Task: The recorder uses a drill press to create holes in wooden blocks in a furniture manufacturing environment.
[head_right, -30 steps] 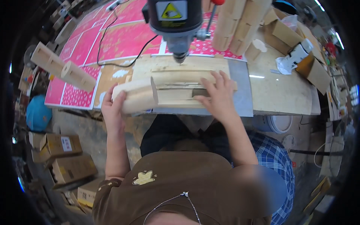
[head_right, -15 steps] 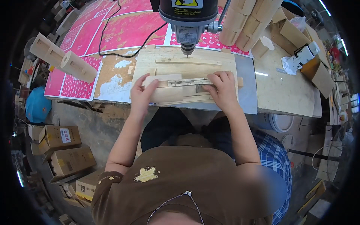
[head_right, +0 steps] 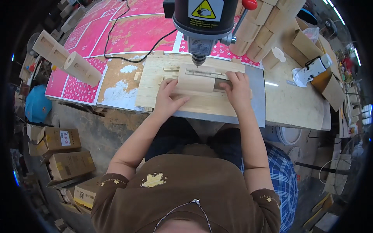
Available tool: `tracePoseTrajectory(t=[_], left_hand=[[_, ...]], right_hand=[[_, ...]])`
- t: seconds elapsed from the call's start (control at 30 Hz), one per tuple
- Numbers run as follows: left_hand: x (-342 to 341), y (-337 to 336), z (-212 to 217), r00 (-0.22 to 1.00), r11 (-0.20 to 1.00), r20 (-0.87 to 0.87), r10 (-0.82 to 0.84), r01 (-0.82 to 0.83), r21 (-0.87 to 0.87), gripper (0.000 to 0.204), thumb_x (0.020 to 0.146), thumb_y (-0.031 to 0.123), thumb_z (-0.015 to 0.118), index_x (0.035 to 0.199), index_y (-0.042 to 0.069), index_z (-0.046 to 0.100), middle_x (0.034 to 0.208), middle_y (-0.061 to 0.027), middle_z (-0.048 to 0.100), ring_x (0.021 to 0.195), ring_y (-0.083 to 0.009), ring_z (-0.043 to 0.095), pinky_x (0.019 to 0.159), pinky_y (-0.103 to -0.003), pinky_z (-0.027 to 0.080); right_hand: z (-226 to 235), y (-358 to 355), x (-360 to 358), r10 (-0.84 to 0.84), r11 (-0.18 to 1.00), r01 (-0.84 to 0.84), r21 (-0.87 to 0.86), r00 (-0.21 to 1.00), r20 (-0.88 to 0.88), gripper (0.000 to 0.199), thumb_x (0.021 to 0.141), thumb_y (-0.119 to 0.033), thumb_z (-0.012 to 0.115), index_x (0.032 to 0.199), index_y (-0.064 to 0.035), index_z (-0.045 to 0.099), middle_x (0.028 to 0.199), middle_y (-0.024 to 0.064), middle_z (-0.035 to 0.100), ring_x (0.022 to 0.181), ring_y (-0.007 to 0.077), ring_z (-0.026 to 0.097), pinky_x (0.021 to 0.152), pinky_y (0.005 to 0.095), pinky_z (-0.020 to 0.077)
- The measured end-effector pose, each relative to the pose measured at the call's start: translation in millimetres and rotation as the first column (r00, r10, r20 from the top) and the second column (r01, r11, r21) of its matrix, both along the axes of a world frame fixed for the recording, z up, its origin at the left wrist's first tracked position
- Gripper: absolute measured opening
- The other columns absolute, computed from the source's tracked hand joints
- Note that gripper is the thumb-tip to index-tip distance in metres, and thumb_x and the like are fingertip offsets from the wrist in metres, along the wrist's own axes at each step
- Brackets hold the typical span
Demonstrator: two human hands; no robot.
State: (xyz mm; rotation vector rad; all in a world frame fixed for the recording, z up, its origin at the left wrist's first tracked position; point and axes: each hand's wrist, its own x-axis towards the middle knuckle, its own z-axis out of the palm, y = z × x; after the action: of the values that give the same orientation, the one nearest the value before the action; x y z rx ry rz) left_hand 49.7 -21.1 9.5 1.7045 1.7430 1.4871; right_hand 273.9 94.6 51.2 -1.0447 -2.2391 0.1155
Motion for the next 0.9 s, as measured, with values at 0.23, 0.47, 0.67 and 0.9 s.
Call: tracePoseTrajectory(t=[0.23,0.47,0.67,0.9], left_hand=[[-20.8,13.0,-8.1,0.948,0.954,-0.247,0.199,-0.245,-0.173,0.067,0.056,0.026,0.081,0.118,0.012,0.059,0.104,-0.0083,0.058,0.107,-0.0248,0.049,0.091,-0.040,0.032],[-37.5,19.2,-17.5,0.942,0.985,-0.314,0.121,-0.152,-0.077,0.058,0.056,0.026,0.080,0.111,0.016,0.062,0.084,0.0007,0.055,0.091,-0.0215,0.050,0.084,-0.040,0.029],[-35.7,19.2,-16.1,0.941,0.985,-0.321,0.106,-0.143,-0.093,0.056,0.059,0.026,0.079,0.111,0.017,0.063,0.081,0.0008,0.054,0.088,-0.0211,0.050,0.083,-0.039,0.029],[-35.0,18.4,-14.8,0.925,0.982,-0.364,0.113,-0.159,-0.099,0.058,0.060,0.029,0.078,0.115,0.018,0.061,0.081,0.0009,0.053,0.087,-0.0215,0.049,0.083,-0.040,0.029]], right_hand=[[-4.6,4.6,-30.3,0.004,1.000,-0.004,0.003,1.000,-0.024,0.039,0.064,-0.011,0.076,0.100,-0.0070,0.060,0.094,0.0111,0.058,0.092,0.0319,0.051,0.081,0.0397,0.0432],[44.5,12.7,-24.1,0.156,0.971,-0.223,-0.083,0.860,-0.485,0.036,0.076,-0.010,0.071,0.109,-0.0037,0.057,0.100,0.0075,0.059,0.094,0.0213,0.054,0.085,0.0330,0.0422],[172.7,63.0,-40.9,0.121,0.992,-0.109,0.060,0.724,-0.680,0.031,0.091,-0.026,0.054,0.108,-0.0009,0.058,0.098,0.0095,0.060,0.091,0.0135,0.057,0.080,0.0279,0.0457],[183.8,49.7,-43.9,-0.099,0.985,0.134,0.109,0.955,-0.279,0.033,0.094,-0.030,0.048,0.095,0.0004,0.061,0.077,0.0102,0.059,0.075,0.0119,0.055,0.069,0.0255,0.0441]])
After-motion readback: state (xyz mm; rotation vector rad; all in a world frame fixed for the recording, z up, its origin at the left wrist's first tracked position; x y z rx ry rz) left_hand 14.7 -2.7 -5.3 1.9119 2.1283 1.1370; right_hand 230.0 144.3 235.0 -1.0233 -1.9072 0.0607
